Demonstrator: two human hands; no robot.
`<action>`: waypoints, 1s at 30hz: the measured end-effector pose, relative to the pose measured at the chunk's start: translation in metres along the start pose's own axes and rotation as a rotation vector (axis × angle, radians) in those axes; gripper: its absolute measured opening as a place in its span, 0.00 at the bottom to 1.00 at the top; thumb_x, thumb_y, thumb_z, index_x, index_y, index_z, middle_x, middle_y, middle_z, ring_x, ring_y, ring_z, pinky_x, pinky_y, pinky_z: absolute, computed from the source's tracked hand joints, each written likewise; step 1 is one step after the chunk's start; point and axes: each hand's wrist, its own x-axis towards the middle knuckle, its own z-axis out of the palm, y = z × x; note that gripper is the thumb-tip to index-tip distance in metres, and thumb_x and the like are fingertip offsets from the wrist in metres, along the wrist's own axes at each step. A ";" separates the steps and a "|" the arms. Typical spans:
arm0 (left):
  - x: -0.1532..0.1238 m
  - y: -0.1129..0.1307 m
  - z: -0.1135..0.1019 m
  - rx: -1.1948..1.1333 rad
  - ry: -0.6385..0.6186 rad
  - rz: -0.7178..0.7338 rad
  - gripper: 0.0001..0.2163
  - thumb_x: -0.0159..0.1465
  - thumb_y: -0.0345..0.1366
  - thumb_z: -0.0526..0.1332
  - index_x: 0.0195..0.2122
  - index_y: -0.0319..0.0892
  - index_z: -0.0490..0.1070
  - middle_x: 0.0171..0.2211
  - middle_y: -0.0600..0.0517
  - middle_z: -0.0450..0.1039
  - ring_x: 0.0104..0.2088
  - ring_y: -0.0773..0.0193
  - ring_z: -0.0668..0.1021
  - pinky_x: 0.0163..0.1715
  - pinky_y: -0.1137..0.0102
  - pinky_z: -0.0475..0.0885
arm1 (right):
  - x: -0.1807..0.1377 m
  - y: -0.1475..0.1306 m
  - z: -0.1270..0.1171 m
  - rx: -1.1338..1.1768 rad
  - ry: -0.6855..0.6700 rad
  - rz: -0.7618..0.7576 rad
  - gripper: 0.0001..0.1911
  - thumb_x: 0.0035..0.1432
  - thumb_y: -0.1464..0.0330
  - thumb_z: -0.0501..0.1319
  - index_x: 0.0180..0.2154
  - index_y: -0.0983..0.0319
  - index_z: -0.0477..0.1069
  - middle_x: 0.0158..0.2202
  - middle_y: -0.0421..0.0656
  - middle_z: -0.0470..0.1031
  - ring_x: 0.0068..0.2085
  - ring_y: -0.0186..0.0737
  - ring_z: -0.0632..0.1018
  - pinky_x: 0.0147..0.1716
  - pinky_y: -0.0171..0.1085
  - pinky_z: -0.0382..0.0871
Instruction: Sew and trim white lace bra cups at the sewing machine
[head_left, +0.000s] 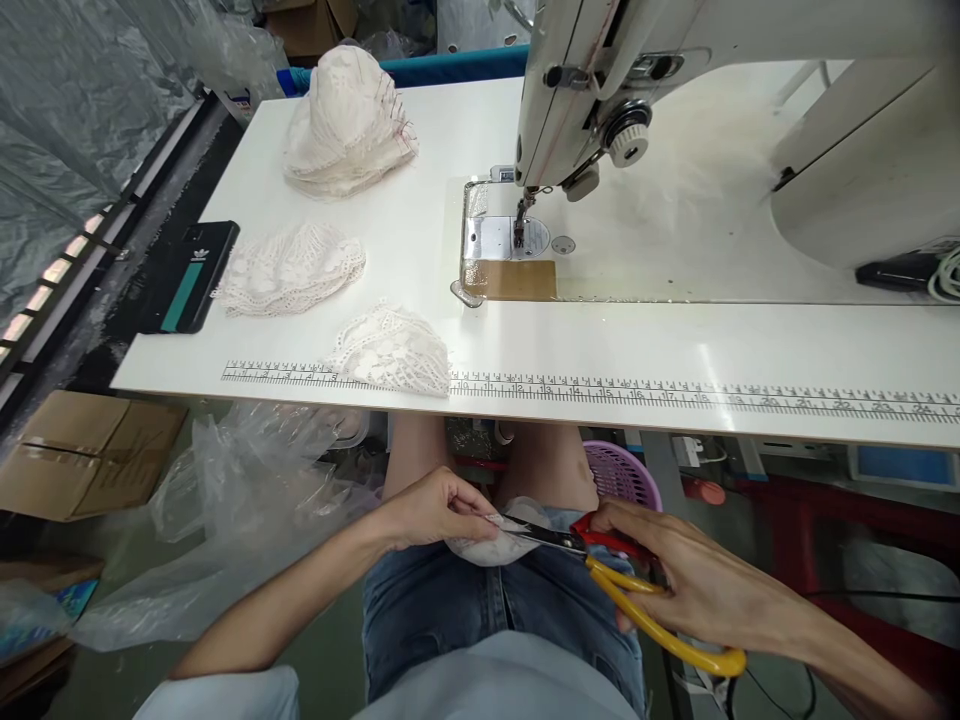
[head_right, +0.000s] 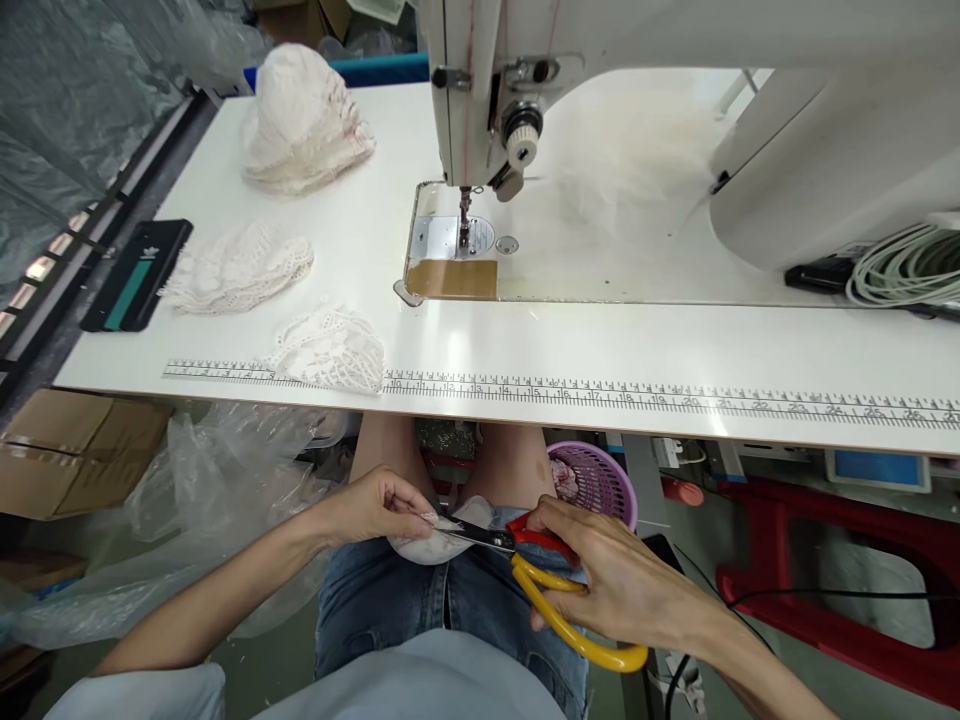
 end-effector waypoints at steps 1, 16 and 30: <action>0.000 0.001 0.000 0.003 0.003 -0.007 0.14 0.48 0.40 0.69 0.35 0.39 0.79 0.28 0.50 0.77 0.26 0.70 0.72 0.29 0.76 0.66 | 0.000 0.000 0.000 -0.001 -0.007 -0.003 0.20 0.49 0.56 0.61 0.43 0.57 0.68 0.41 0.44 0.73 0.38 0.45 0.75 0.36 0.37 0.68; -0.001 0.008 0.004 0.011 0.032 -0.028 0.15 0.47 0.40 0.70 0.34 0.37 0.79 0.27 0.49 0.77 0.25 0.69 0.73 0.28 0.76 0.65 | 0.003 0.003 0.002 0.036 -0.043 0.011 0.13 0.49 0.61 0.61 0.38 0.57 0.69 0.35 0.40 0.73 0.35 0.43 0.74 0.34 0.35 0.66; -0.001 0.008 0.004 0.009 0.026 -0.057 0.19 0.45 0.43 0.70 0.35 0.35 0.78 0.27 0.48 0.77 0.25 0.69 0.73 0.28 0.75 0.66 | 0.002 0.010 0.003 0.098 -0.029 -0.013 0.11 0.47 0.60 0.61 0.34 0.57 0.72 0.32 0.40 0.74 0.34 0.43 0.74 0.33 0.34 0.67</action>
